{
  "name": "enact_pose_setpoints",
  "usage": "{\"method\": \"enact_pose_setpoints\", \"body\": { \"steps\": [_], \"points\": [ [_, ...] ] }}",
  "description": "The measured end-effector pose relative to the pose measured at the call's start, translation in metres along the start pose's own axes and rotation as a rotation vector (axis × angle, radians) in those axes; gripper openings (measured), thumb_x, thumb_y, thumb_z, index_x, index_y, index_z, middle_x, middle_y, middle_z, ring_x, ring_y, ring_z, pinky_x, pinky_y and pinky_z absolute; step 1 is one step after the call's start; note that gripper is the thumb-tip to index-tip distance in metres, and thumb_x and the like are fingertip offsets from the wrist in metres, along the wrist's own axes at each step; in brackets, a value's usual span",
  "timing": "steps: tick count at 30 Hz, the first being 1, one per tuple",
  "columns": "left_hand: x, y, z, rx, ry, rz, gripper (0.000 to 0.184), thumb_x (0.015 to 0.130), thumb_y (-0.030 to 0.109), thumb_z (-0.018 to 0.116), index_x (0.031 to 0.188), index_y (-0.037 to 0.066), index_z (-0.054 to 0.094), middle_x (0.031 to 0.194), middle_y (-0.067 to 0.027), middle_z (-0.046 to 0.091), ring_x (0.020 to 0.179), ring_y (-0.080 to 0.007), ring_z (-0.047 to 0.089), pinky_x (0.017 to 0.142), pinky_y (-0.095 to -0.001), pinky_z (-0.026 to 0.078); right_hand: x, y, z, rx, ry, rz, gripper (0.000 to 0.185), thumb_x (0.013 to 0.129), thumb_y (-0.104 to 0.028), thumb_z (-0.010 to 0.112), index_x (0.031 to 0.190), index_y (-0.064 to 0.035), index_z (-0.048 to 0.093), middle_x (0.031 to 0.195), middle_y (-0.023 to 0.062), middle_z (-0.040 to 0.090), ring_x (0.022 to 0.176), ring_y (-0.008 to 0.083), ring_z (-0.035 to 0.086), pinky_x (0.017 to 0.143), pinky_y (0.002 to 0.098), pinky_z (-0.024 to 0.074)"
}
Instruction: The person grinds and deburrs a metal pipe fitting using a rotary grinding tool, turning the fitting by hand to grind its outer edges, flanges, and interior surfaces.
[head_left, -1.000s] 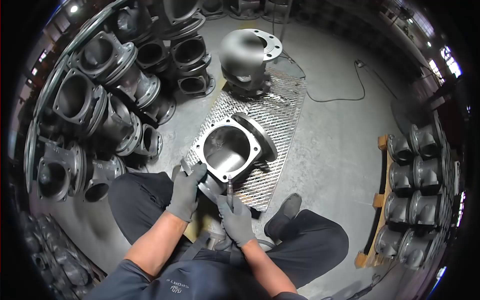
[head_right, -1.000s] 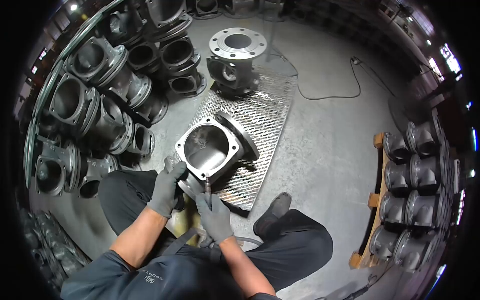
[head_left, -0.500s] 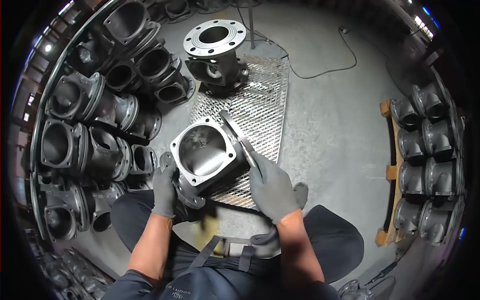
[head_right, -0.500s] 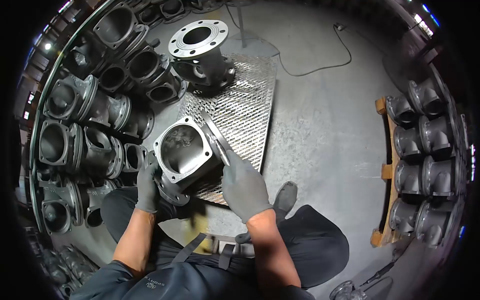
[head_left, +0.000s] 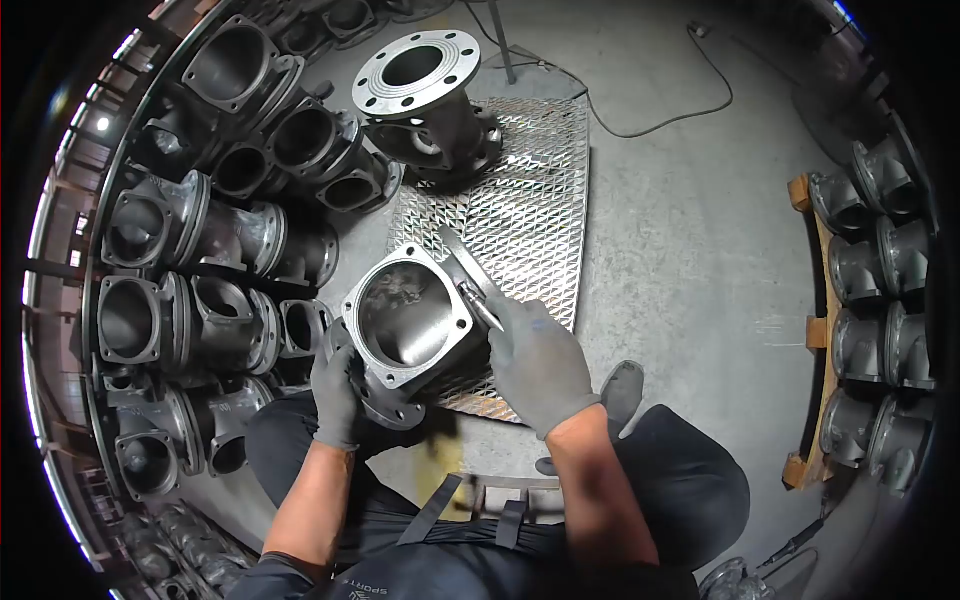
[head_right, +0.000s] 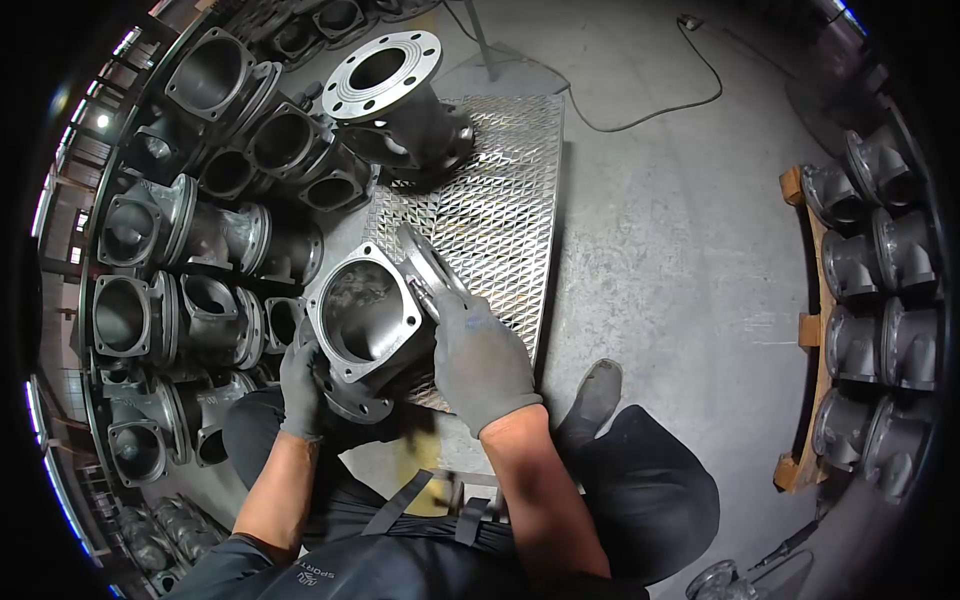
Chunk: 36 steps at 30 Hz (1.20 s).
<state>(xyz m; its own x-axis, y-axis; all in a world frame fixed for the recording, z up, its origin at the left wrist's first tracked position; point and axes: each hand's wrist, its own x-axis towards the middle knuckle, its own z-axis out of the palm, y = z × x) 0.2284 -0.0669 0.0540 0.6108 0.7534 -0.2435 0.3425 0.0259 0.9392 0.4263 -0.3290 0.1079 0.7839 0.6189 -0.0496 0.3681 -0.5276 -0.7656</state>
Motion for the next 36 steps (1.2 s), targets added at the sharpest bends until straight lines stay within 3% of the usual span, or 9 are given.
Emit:
{"method": "enact_pose_setpoints", "body": {
  "steps": [3,5,8,17,30,32,36],
  "points": [
    [0.002,-0.006,-0.003,0.006,0.014,0.012,0.054,0.103,0.014,0.053,0.153,-0.008,0.057,0.148,-0.0150,0.067,0.137,-0.0239,0.062,0.117,-0.0348,0.044,0.002,0.002,-0.002,0.009,-0.023,-0.005,0.035,0.105,-0.013,0.057,0.138,-0.0074,0.063,0.115,0.0264,0.069,0.093,0.0476,0.074,0.083,0.0570,0.0608],
    [0.003,-0.006,-0.004,0.040,0.008,0.032,0.053,0.103,0.015,0.054,0.150,-0.007,0.059,0.145,-0.0146,0.069,0.135,-0.0242,0.063,0.116,-0.0349,0.045,0.003,0.001,-0.005,0.110,-0.083,0.056,0.047,0.103,-0.017,0.056,0.149,-0.0101,0.064,0.113,0.0277,0.067,0.103,0.0473,0.069,0.096,0.0542,0.0558],
    [0.000,0.001,0.000,0.074,0.000,0.065,0.050,0.102,0.014,0.054,0.147,-0.007,0.061,0.142,-0.0143,0.070,0.133,-0.0242,0.064,0.115,-0.0349,0.045,0.001,0.011,0.002,0.090,0.012,-0.084,0.042,0.103,-0.013,0.059,0.145,-0.0082,0.062,0.114,0.0264,0.068,0.096,0.0462,0.072,0.086,0.0542,0.0602],
    [0.002,-0.006,-0.002,-0.004,0.007,0.051,0.049,0.102,0.013,0.054,0.147,-0.007,0.062,0.142,-0.0139,0.070,0.131,-0.0235,0.065,0.114,-0.0343,0.046,0.002,0.025,0.001,0.121,-0.004,-0.148,0.043,0.103,-0.014,0.058,0.145,-0.0072,0.062,0.112,0.0269,0.068,0.098,0.0460,0.072,0.088,0.0545,0.0594],
    [-0.002,0.005,0.004,0.025,-0.008,0.066,0.050,0.103,0.014,0.054,0.148,-0.007,0.059,0.142,-0.0143,0.070,0.131,-0.0237,0.064,0.113,-0.0351,0.046,0.004,0.009,-0.005,0.022,-0.067,-0.044,0.039,0.105,-0.014,0.057,0.142,-0.0053,0.063,0.113,0.0277,0.069,0.100,0.0481,0.072,0.090,0.0560,0.0585],
    [-0.004,0.009,0.007,0.042,0.025,0.054,0.048,0.103,0.013,0.054,0.147,-0.006,0.061,0.140,-0.0138,0.070,0.129,-0.0235,0.065,0.112,-0.0350,0.048,0.003,0.013,-0.005,0.160,-0.039,-0.009,0.038,0.102,-0.016,0.062,0.138,-0.0061,0.071,0.116,0.0257,0.069,0.108,0.0441,0.069,0.098,0.0495,0.0552],
    [0.000,-0.002,0.002,0.008,0.013,0.065,0.047,0.103,0.013,0.055,0.146,-0.006,0.062,0.140,-0.0135,0.070,0.128,-0.0230,0.065,0.111,-0.0351,0.048,0.005,0.020,-0.004,0.216,-0.038,-0.040,0.037,0.101,-0.015,0.064,0.136,-0.0058,0.072,0.117,0.0248,0.069,0.109,0.0434,0.068,0.098,0.0486,0.0548]
  ]
}}
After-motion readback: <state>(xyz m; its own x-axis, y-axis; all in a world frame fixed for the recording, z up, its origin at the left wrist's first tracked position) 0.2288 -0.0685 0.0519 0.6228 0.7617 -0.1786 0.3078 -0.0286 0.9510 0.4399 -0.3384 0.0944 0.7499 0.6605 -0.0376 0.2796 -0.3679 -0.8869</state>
